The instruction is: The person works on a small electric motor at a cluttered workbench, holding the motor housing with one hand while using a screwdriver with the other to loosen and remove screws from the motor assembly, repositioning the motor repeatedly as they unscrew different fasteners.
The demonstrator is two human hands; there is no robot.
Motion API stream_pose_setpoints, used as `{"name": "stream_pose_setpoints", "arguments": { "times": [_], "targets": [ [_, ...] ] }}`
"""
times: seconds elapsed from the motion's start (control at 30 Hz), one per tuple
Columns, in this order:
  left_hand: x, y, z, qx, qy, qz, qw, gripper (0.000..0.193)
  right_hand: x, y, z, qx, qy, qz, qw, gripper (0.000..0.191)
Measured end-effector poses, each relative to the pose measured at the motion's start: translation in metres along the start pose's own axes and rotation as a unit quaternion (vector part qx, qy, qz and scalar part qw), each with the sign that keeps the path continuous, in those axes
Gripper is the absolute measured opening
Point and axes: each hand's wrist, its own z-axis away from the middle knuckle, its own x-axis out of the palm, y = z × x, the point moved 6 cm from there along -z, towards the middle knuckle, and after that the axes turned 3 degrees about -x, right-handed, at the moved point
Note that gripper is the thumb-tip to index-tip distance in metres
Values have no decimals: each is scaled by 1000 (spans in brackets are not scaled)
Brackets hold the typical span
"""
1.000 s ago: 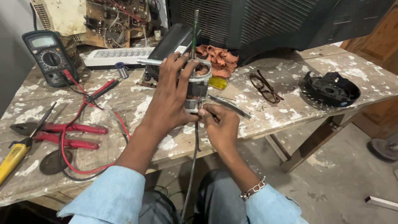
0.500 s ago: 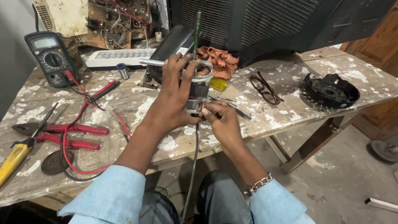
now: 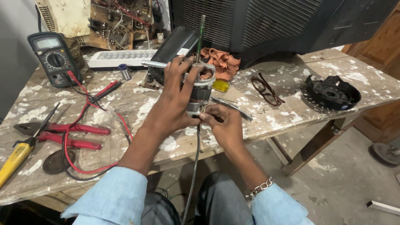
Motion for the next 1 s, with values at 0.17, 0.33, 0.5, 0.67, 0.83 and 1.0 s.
{"name": "stream_pose_setpoints", "arguments": {
  "times": [0.17, 0.33, 0.5, 0.67, 0.83, 1.0],
  "targets": [
    [-1, 1, -1, 6, 20, 18, 1000, 132, 0, -3, -1, -41, 0, 71, 997, 16],
    [2, -3, -8, 4, -2, 16, 1000, 132, 3, 0, -5, -1, -35, -17, 999, 15],
    [2, -5, -8, -10, -13, 1, 1000, 134, 2, -4, -5, -28, -33, 17, 999, 15],
    [-1, -3, -5, 4, -1, 5, 1000, 136, -1, 2, -5, 8, 3, -17, 1000, 23],
    [-1, -2, -3, -1, -1, 6, 1000, 137, 2, 2, -4, 9, -13, 4, 1000, 12],
    [0, -3, -2, -4, -8, -1, 1000, 138, 3, -6, -3, -22, -50, 13, 998, 16]
  ]
}}
